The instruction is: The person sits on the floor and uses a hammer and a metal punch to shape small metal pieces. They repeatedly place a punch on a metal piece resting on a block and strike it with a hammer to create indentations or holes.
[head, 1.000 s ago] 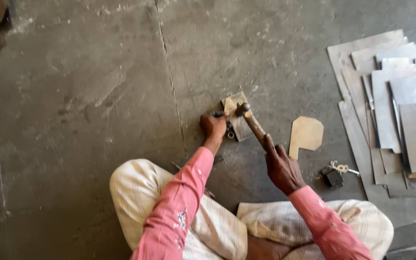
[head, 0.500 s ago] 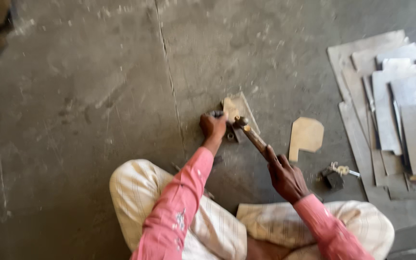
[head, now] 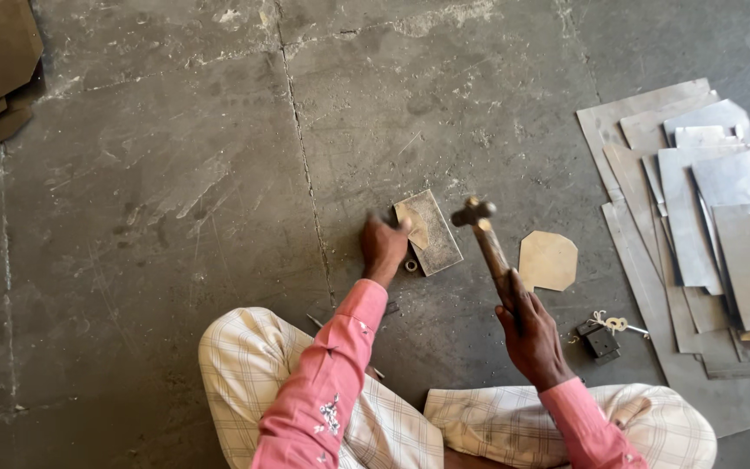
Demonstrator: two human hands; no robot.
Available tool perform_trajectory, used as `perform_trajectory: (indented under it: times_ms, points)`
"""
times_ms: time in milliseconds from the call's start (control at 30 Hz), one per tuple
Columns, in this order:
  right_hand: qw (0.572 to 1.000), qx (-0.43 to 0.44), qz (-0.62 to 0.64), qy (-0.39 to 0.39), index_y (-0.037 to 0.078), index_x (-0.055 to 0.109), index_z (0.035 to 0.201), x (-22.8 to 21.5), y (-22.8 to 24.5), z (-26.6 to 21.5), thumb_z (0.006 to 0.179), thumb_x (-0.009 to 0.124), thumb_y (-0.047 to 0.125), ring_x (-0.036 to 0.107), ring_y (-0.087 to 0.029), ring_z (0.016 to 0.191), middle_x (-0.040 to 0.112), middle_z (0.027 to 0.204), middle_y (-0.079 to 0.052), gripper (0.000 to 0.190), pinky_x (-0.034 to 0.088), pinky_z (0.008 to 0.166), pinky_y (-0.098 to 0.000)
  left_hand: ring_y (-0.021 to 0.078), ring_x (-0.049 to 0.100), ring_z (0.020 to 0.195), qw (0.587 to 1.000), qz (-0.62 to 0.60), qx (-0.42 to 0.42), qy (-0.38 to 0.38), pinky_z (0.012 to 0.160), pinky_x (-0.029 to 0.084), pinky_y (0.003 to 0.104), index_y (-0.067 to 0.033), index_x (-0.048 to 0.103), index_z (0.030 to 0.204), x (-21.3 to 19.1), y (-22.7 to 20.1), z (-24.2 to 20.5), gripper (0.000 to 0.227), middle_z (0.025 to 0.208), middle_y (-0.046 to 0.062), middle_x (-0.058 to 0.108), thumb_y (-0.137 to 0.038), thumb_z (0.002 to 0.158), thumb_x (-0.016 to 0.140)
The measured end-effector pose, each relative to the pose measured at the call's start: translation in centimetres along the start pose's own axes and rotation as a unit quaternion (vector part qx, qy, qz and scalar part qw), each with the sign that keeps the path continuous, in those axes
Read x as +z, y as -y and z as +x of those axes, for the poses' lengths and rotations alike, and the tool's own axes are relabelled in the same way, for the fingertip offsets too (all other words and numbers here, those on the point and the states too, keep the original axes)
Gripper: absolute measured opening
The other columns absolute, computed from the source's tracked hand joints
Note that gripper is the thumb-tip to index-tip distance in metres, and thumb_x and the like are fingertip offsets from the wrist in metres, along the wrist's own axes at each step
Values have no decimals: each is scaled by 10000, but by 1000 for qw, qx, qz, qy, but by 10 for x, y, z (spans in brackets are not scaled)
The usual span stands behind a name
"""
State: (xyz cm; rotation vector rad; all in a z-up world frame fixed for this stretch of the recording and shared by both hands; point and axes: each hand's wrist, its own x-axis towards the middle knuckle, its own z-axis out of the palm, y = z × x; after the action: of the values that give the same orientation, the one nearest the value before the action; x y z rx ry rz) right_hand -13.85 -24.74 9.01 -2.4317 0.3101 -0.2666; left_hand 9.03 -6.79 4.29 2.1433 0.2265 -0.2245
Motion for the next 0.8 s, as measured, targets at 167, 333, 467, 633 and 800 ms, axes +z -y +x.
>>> perform_trajectory:
  times_ms: [167,333,467,633,800]
  points:
    - [996,-87,-17,5,129,321,1596,4,18,26,945,669,136,668,-327,721,658,1094,-221,738,562,596,-443,190,719,540,986,-116,-107,54,530,573,324,33,754,751,19,33,11,159,660,108,740,-85,804,848]
    - [989,-95,-102,55,121,266,1605,24,31,60,969,638,152,575,-272,556,606,950,-164,738,486,441,-423,152,702,493,982,-136,-89,96,470,546,300,20,764,798,18,41,24,101,660,112,749,-59,808,827]
    - [976,-57,-161,135,170,265,1610,38,22,65,1007,594,191,543,-245,504,585,899,-144,688,457,416,-402,163,695,496,982,-157,-78,71,452,534,309,34,767,814,21,48,17,122,669,108,744,-51,774,846]
    - [985,-99,-118,80,98,257,1593,35,11,46,990,581,170,526,-246,496,590,933,-168,689,450,392,-400,180,710,551,995,-76,-54,36,513,545,317,78,754,773,22,52,17,250,690,165,738,-125,768,899]
    - [989,-80,-96,74,106,295,1605,27,11,45,972,599,167,551,-265,522,589,892,-150,705,475,449,-410,253,741,610,995,-85,-42,31,592,568,385,45,776,796,20,43,25,210,724,203,755,-129,739,877]
